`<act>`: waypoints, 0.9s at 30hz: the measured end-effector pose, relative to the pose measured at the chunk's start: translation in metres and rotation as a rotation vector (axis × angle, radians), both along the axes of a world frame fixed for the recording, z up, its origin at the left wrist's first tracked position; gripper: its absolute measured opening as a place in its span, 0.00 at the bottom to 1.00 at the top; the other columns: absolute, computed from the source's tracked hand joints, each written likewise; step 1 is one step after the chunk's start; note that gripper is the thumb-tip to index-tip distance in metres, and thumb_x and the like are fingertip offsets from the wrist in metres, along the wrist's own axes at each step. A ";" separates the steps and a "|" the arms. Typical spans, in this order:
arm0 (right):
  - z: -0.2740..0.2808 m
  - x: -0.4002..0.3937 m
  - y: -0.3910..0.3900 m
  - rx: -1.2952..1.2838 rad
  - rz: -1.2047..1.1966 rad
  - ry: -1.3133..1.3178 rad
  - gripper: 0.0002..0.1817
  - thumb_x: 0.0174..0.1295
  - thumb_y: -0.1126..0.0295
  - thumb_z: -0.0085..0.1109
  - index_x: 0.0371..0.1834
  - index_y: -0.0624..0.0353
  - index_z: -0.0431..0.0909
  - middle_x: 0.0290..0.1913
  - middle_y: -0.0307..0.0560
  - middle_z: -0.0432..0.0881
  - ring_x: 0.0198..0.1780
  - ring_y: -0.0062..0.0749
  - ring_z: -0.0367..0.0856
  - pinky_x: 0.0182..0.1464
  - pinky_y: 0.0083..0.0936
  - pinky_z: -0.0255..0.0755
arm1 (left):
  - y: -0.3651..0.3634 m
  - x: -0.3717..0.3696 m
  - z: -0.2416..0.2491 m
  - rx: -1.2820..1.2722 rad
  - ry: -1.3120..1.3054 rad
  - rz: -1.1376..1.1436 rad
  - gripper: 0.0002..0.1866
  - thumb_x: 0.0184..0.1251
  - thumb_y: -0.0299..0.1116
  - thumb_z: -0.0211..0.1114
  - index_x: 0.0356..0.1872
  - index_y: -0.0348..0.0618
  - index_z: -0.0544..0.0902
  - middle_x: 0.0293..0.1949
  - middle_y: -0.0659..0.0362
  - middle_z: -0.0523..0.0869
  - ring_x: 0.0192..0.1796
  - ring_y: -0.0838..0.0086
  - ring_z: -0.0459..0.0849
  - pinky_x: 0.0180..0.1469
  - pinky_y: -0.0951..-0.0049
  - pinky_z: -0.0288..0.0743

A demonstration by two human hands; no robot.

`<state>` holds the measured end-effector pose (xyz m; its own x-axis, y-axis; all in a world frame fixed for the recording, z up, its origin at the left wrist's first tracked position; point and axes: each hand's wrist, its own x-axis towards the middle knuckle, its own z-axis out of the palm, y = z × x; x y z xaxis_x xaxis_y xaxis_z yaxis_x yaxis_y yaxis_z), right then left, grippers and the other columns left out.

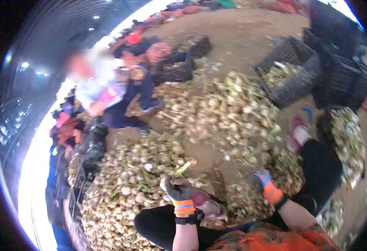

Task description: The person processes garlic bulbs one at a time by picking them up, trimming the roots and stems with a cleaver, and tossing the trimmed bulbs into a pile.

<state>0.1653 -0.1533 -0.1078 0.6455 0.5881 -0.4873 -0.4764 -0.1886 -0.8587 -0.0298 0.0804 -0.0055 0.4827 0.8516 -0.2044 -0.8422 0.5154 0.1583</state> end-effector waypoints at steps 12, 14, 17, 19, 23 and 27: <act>0.078 -0.006 0.021 -0.118 0.624 -1.217 0.16 0.41 0.56 0.58 0.26 0.58 0.76 0.27 0.53 0.77 0.33 0.48 0.77 0.34 0.38 0.70 | -0.090 0.067 0.014 0.274 0.410 -0.728 0.25 0.68 0.47 0.42 0.54 0.35 0.66 0.49 0.43 0.75 0.48 0.51 0.76 0.51 0.53 0.72; 0.106 -0.005 0.020 -0.289 0.802 -1.164 0.18 0.40 0.52 0.57 0.23 0.58 0.77 0.26 0.53 0.77 0.32 0.49 0.77 0.33 0.37 0.71 | -0.087 0.061 -0.018 -0.061 0.117 -0.833 0.24 0.68 0.44 0.43 0.57 0.35 0.63 0.50 0.44 0.75 0.50 0.54 0.76 0.51 0.55 0.73; 0.111 -0.006 0.012 -0.275 0.815 -1.300 0.18 0.40 0.53 0.56 0.23 0.58 0.78 0.26 0.54 0.77 0.30 0.48 0.77 0.32 0.38 0.71 | -0.112 0.047 -0.009 0.282 0.338 -0.668 0.20 0.66 0.38 0.49 0.53 0.35 0.67 0.48 0.46 0.76 0.49 0.59 0.77 0.48 0.61 0.75; 0.087 -0.011 0.013 -0.166 0.672 -1.400 0.17 0.44 0.55 0.53 0.24 0.58 0.79 0.26 0.55 0.77 0.30 0.44 0.79 0.31 0.36 0.71 | -0.116 0.050 -0.007 0.733 0.849 -0.572 0.13 0.59 0.24 0.55 0.46 0.37 0.72 0.40 0.54 0.79 0.36 0.70 0.80 0.37 0.72 0.78; -0.026 0.039 0.002 0.212 0.011 0.143 0.09 0.53 0.68 0.54 0.30 0.64 0.76 0.22 0.45 0.74 0.21 0.33 0.73 0.23 0.26 0.66 | -0.074 0.032 0.001 -0.008 0.223 -0.466 0.09 0.56 0.30 0.60 0.37 0.41 0.74 0.29 0.61 0.78 0.23 0.78 0.72 0.25 0.79 0.73; 0.070 0.059 -0.018 0.549 -0.437 -0.004 0.11 0.60 0.66 0.48 0.25 0.63 0.72 0.19 0.43 0.70 0.19 0.28 0.70 0.21 0.25 0.66 | 0.056 -0.037 -0.011 0.126 0.330 0.183 0.19 0.59 0.50 0.58 0.36 0.44 0.77 0.28 0.61 0.80 0.30 0.75 0.79 0.32 0.80 0.76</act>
<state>0.2245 -0.1713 -0.0381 0.8800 0.4345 -0.1918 -0.4067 0.4807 -0.7769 -0.0672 0.1364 -0.0166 0.2469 0.9457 -0.2113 -0.8115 0.3210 0.4884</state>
